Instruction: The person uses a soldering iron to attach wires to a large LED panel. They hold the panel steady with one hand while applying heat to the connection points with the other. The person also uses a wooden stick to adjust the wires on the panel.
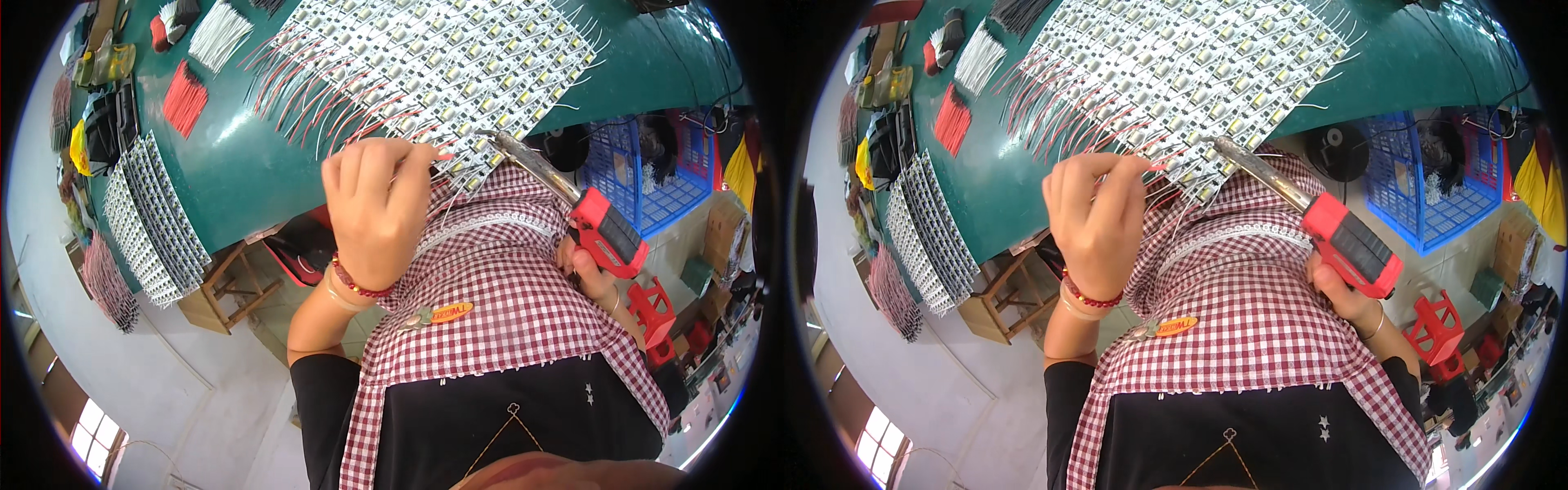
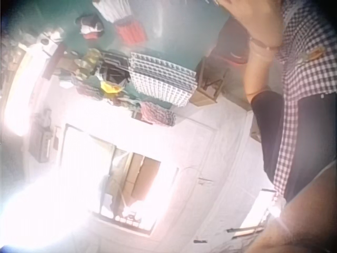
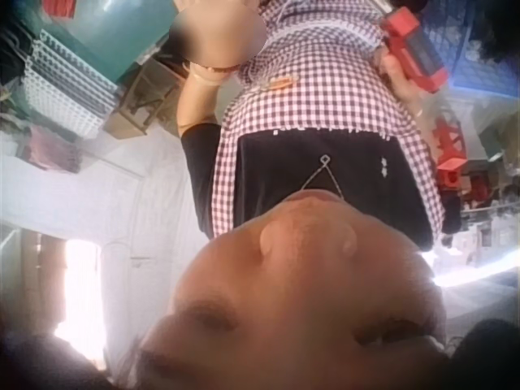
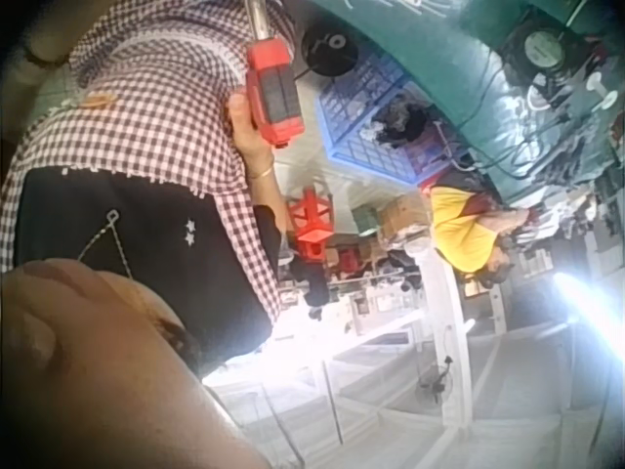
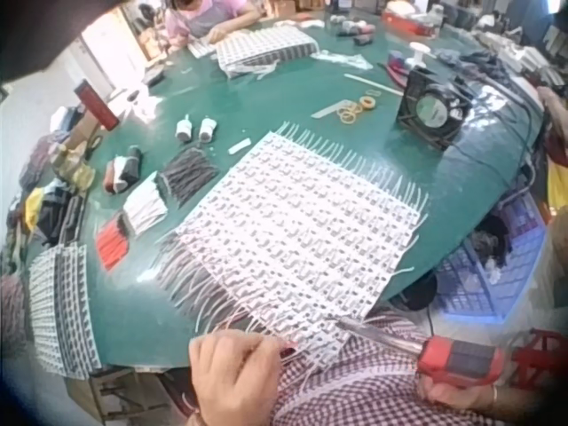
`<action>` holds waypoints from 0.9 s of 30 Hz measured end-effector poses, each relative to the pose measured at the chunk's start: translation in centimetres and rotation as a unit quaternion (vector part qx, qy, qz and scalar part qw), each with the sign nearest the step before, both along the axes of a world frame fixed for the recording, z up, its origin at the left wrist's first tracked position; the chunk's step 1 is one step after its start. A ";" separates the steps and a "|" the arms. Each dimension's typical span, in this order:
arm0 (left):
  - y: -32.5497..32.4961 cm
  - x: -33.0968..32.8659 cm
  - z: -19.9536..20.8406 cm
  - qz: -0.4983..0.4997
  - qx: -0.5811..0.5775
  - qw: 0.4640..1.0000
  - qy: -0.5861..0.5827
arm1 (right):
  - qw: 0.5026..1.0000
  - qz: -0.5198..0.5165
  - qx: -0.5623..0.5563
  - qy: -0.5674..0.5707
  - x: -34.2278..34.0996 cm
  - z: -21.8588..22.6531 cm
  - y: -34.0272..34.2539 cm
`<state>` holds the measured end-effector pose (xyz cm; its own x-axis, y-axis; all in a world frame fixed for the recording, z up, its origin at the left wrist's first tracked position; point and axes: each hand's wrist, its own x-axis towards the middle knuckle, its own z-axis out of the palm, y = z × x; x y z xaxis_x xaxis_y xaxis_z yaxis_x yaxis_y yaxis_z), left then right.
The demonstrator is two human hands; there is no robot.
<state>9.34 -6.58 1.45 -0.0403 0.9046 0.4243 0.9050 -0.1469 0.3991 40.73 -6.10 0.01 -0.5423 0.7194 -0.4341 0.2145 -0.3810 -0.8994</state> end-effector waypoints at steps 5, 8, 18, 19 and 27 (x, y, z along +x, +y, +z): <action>-0.8 1.7 -2.3 -0.051 -0.041 0.997 -0.041 | 0.999 0.022 0.017 0.023 0.9 -0.2 0.0; -0.8 1.8 -3.3 -0.049 -0.039 0.997 -0.043 | 1.000 0.021 -0.011 0.009 1.3 -0.3 -0.3; -0.4 1.7 -3.4 -0.062 -0.036 0.996 -0.050 | 0.999 0.022 0.020 -0.013 1.6 -1.1 -1.0; -0.4 1.7 -3.3 -0.064 -0.039 0.996 -0.044 | 1.000 0.019 0.022 -0.013 1.5 -1.0 -1.0; -0.2 2.1 -2.9 -0.066 -0.052 0.996 -0.027 | 0.996 0.021 0.059 -0.060 1.6 -1.7 -1.1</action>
